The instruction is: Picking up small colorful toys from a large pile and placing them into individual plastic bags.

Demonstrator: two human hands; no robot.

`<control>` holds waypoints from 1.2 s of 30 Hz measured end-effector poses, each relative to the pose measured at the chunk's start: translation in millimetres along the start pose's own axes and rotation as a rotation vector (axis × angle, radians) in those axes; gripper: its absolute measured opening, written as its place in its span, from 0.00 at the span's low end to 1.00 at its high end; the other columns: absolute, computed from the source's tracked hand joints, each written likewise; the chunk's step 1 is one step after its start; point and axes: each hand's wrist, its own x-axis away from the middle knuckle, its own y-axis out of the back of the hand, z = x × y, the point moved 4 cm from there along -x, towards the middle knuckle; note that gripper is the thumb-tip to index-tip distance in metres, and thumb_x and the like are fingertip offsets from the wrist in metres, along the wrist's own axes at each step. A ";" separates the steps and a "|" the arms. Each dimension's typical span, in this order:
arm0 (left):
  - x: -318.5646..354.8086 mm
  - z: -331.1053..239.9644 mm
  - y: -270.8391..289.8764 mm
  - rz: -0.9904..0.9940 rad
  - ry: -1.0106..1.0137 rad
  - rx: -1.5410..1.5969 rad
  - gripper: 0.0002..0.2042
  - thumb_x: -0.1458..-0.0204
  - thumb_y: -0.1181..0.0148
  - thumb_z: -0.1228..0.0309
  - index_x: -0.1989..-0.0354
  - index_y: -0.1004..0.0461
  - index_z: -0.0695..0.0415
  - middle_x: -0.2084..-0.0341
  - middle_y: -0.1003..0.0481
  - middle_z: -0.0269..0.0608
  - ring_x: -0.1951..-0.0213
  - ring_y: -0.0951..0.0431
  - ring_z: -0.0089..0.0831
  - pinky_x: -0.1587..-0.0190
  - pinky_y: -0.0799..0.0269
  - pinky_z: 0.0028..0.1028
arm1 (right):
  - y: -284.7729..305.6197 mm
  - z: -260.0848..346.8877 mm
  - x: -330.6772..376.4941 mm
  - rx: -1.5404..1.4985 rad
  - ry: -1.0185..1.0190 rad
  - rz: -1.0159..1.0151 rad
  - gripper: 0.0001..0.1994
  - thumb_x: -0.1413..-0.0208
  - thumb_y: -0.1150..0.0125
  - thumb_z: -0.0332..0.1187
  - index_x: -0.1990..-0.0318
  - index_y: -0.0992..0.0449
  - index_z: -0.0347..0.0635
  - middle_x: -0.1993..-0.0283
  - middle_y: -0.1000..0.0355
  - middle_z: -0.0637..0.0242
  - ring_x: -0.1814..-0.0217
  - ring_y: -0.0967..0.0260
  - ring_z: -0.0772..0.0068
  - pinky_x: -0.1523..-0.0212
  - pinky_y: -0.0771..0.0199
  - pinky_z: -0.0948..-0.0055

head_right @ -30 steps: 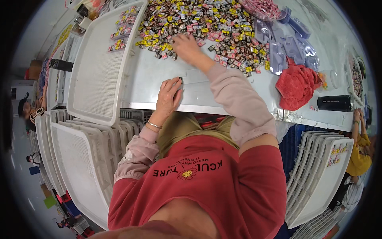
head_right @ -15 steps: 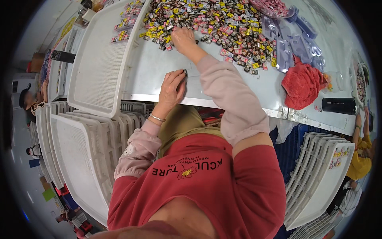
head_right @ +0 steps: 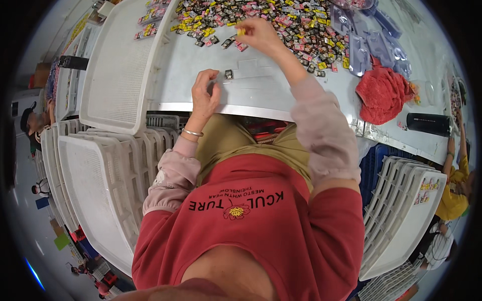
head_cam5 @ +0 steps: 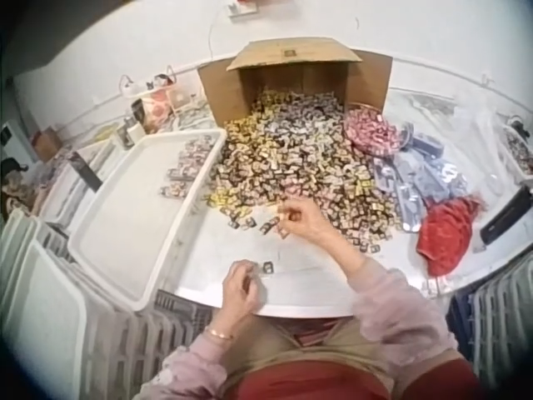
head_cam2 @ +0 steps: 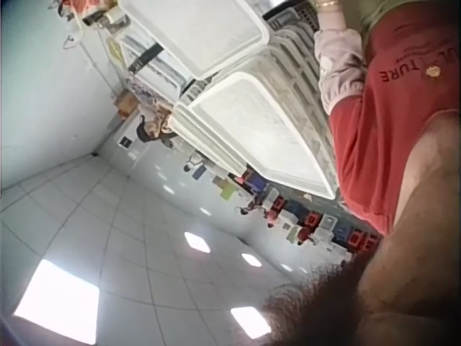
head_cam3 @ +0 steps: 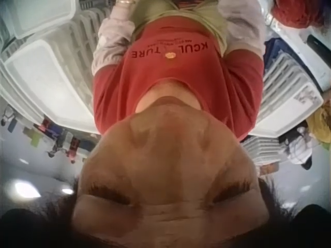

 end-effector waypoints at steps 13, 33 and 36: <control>2.7 -6.2 -5.7 0.065 -0.088 -0.096 0.10 0.56 0.45 0.81 0.63 0.26 0.63 0.63 0.28 0.48 0.61 0.25 0.42 0.58 0.29 0.31 | -10.4 9.9 79.4 -1.023 -0.558 -0.073 0.09 0.46 0.39 0.29 0.58 0.25 0.38 0.62 0.24 0.65 0.58 0.24 0.71 0.61 0.25 0.79; 3.7 -4.8 -3.3 0.044 -0.145 -0.100 0.11 0.57 0.46 0.81 0.62 0.26 0.62 0.63 0.28 0.48 0.62 0.25 0.42 0.58 0.29 0.31 | -3.3 20.2 80.6 -0.947 -0.497 0.000 0.11 0.46 0.41 0.23 0.55 0.29 0.35 0.56 0.27 0.61 0.56 0.25 0.70 0.59 0.24 0.79; 2.9 -6.2 -1.6 0.038 -0.087 -0.056 0.11 0.57 0.45 0.81 0.63 0.25 0.62 0.63 0.28 0.47 0.62 0.25 0.41 0.59 0.29 0.30 | -2.5 29.3 79.9 -0.880 -0.463 -0.003 0.11 0.47 0.40 0.22 0.56 0.29 0.35 0.58 0.26 0.62 0.58 0.24 0.71 0.61 0.25 0.79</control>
